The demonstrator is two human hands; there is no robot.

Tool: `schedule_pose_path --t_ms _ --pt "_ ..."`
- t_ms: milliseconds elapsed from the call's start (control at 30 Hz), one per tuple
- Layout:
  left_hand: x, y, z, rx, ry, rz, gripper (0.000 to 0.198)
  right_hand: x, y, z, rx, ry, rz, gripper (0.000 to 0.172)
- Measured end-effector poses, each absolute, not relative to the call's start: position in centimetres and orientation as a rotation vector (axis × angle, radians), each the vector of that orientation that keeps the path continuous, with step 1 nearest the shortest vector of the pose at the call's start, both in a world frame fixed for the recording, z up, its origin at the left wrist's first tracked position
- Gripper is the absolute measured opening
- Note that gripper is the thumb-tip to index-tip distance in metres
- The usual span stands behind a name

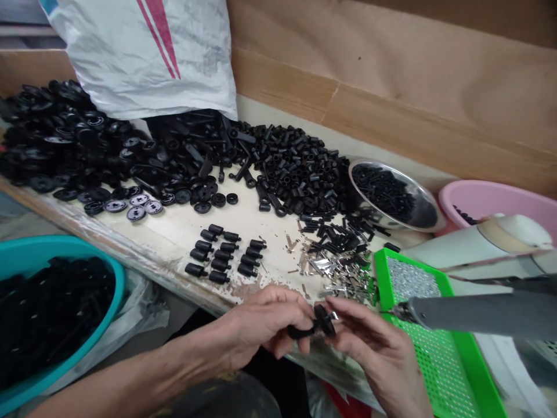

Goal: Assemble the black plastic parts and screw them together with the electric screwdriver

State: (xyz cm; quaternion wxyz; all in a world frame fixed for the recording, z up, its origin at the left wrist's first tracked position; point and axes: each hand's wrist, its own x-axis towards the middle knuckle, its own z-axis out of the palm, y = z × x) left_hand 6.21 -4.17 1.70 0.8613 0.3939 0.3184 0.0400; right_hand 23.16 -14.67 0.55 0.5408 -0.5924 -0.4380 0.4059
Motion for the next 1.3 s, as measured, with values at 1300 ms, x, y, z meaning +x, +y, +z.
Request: schedule_pose_path --t_ms 1300 --pt "6.3 -3.9 1.5 0.922 0.637 0.032 0.009 24.2 -14.1 1.5 -1.454 -1.593 0.885 0.028"
